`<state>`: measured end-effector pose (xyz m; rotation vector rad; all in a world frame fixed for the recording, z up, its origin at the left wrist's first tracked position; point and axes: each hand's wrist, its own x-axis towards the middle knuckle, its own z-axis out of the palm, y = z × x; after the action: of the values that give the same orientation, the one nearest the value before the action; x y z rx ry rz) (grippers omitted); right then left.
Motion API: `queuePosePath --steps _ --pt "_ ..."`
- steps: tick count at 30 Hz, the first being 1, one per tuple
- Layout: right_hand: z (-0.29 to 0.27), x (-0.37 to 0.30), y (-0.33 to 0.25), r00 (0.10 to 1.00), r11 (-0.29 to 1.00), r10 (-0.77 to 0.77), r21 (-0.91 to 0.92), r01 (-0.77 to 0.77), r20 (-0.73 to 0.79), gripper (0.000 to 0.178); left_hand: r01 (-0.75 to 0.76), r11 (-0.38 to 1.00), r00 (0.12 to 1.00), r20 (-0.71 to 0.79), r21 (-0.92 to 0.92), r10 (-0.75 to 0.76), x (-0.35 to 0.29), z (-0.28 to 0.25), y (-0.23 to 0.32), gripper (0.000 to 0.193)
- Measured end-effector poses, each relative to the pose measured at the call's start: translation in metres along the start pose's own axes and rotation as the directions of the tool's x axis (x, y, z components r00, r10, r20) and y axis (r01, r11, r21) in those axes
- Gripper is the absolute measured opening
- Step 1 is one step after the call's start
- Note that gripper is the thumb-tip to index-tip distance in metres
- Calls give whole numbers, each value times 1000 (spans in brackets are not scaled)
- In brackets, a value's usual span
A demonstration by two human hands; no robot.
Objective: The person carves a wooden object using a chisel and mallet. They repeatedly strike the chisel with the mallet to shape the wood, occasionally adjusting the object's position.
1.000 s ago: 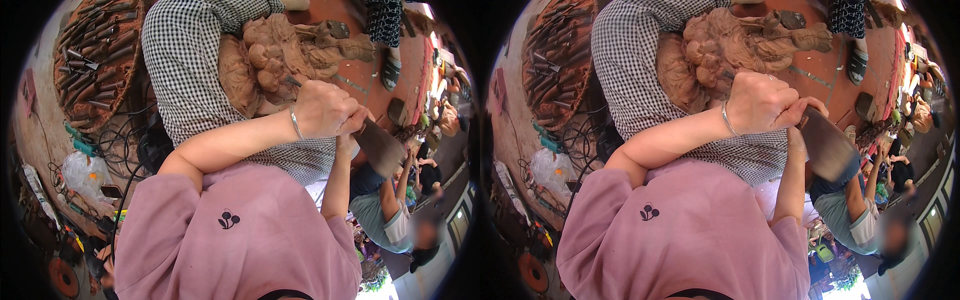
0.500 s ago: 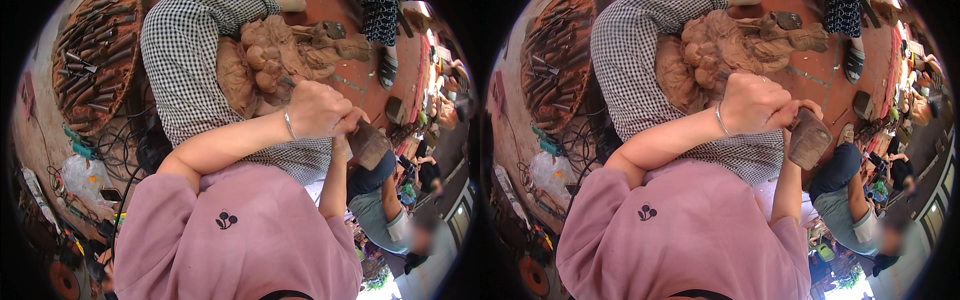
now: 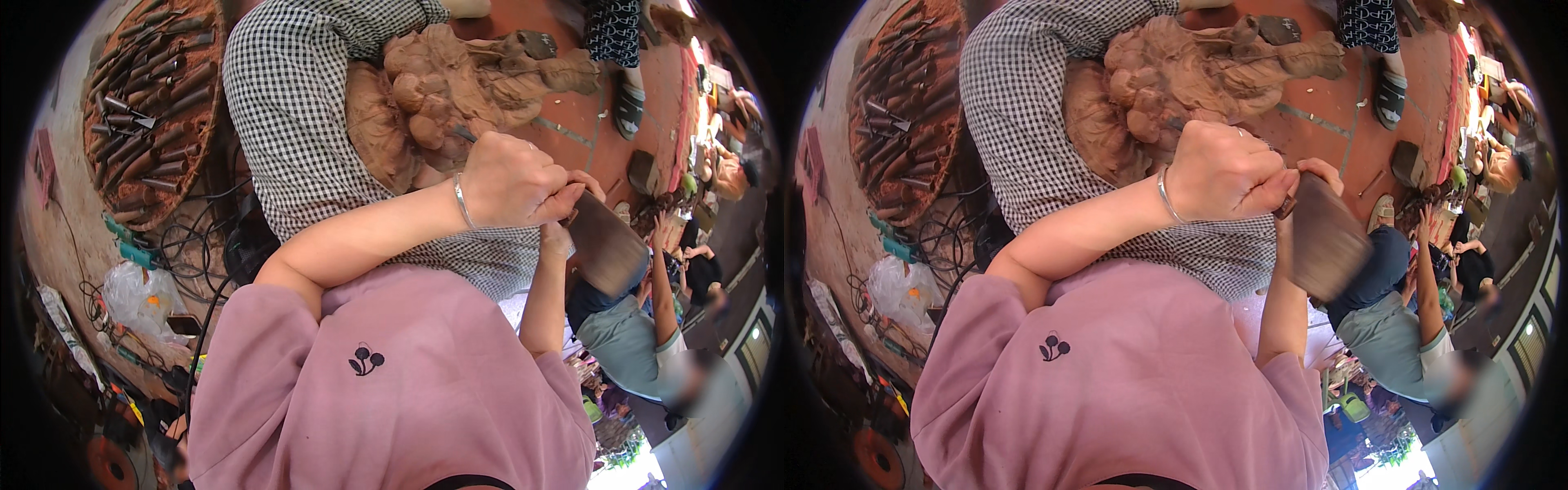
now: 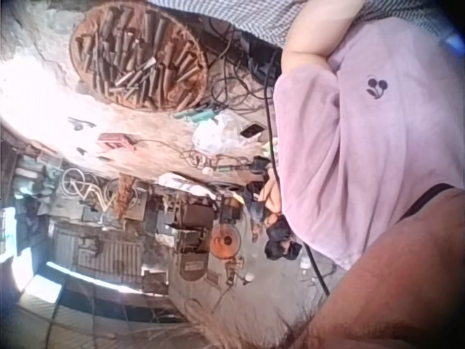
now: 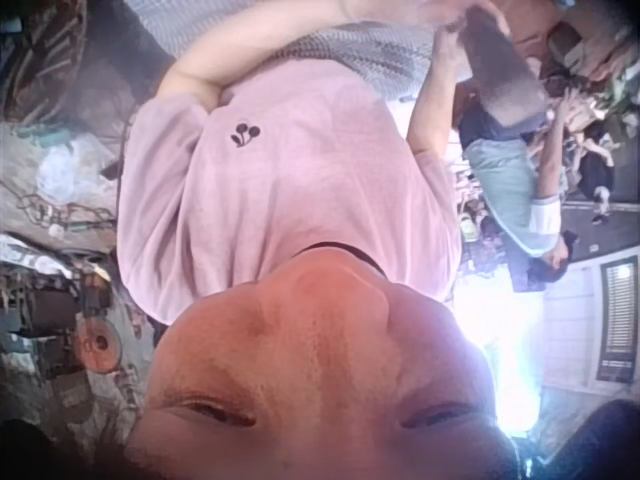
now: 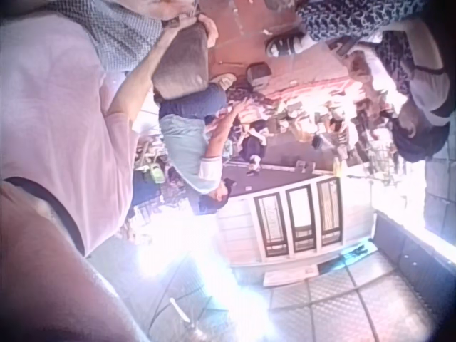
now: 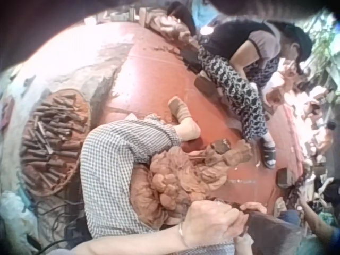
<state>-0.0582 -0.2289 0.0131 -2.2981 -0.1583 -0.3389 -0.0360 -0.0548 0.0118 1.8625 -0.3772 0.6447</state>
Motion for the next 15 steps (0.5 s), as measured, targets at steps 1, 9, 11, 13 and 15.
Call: queuePosePath --steps 1,9,11,13,15 --pt "-1 -4 17 998 996 -62 -67 61 -18 26 -5 1000 1000 13 1 5 -1 -1 -2 35" --pt "-3 -12 6 996 988 -83 -129 79 -25 22 -49 997 999 17 -56 50 -2 -10 -3 31" --pt "2 -18 28 991 993 -94 64 100 -93 43 -59 995 997 48 -78 63 -3 -13 -3 30" --pt "1 -21 25 992 993 -111 23 112 -53 43 -72 994 995 68 -88 78 -7 -13 -4 29" --pt "0 -22 23 992 990 -122 -67 121 -17 41 -83 992 992 93 -91 91 -9 -15 -5 29"
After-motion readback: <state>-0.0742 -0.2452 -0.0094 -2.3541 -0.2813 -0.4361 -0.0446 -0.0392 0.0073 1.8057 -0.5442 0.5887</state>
